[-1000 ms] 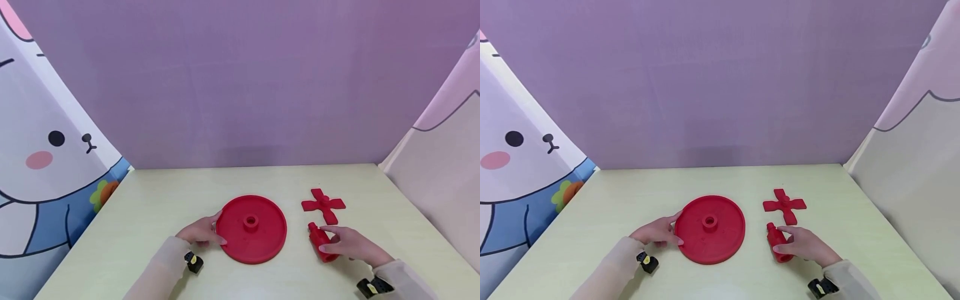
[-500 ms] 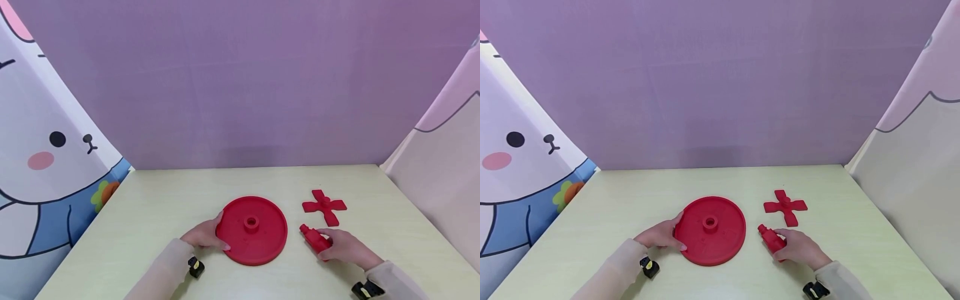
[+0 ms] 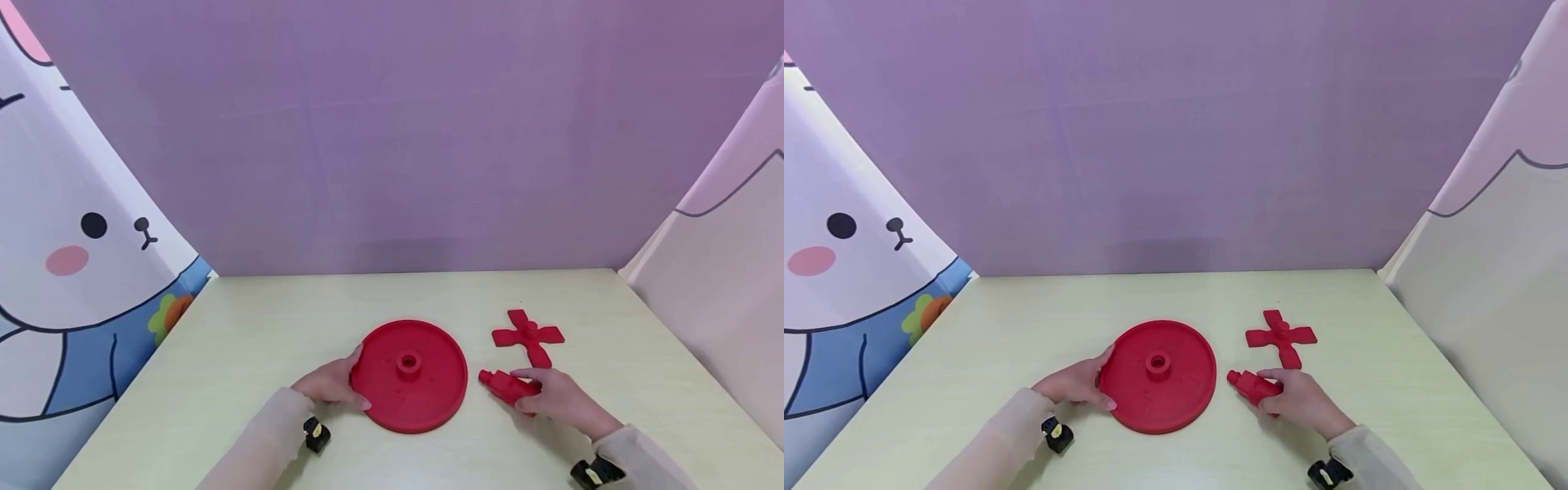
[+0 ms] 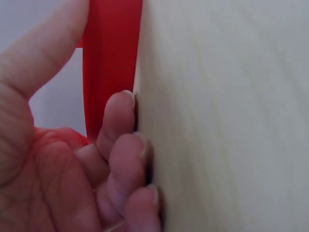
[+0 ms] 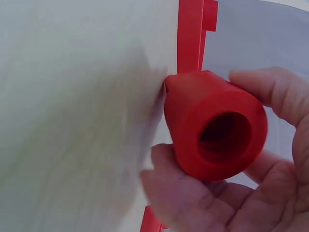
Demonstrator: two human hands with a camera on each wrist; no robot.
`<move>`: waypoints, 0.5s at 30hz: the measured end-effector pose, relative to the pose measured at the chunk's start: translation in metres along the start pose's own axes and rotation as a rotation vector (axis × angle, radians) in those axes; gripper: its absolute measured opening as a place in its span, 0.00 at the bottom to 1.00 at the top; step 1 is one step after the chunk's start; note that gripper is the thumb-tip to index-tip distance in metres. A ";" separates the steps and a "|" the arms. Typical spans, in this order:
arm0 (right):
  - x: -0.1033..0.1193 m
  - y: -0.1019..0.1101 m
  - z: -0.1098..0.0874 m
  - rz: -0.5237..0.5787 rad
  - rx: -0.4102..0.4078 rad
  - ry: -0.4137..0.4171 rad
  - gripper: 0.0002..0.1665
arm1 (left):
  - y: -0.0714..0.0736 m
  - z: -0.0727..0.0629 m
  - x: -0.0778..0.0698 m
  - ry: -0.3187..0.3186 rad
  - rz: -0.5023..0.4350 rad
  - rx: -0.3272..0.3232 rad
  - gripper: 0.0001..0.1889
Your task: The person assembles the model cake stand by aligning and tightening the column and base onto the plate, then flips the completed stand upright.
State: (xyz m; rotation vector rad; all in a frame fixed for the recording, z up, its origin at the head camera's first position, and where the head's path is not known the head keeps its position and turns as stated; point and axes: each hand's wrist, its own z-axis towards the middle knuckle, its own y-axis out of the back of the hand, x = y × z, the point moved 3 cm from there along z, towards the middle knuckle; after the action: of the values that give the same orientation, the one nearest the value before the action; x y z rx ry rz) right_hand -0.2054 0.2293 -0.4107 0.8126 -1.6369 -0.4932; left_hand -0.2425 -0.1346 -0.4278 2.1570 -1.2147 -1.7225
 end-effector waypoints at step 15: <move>0.015 0.011 -0.002 0.053 -0.083 0.101 0.28 | -0.004 -0.002 -0.006 0.040 -0.015 -0.020 0.59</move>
State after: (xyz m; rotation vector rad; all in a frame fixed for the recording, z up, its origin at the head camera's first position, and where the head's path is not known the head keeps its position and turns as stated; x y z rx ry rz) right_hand -0.2072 0.2261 -0.3927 0.7190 -1.5307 -0.4719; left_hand -0.2389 -0.1295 -0.4247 2.1843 -1.1693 -1.6812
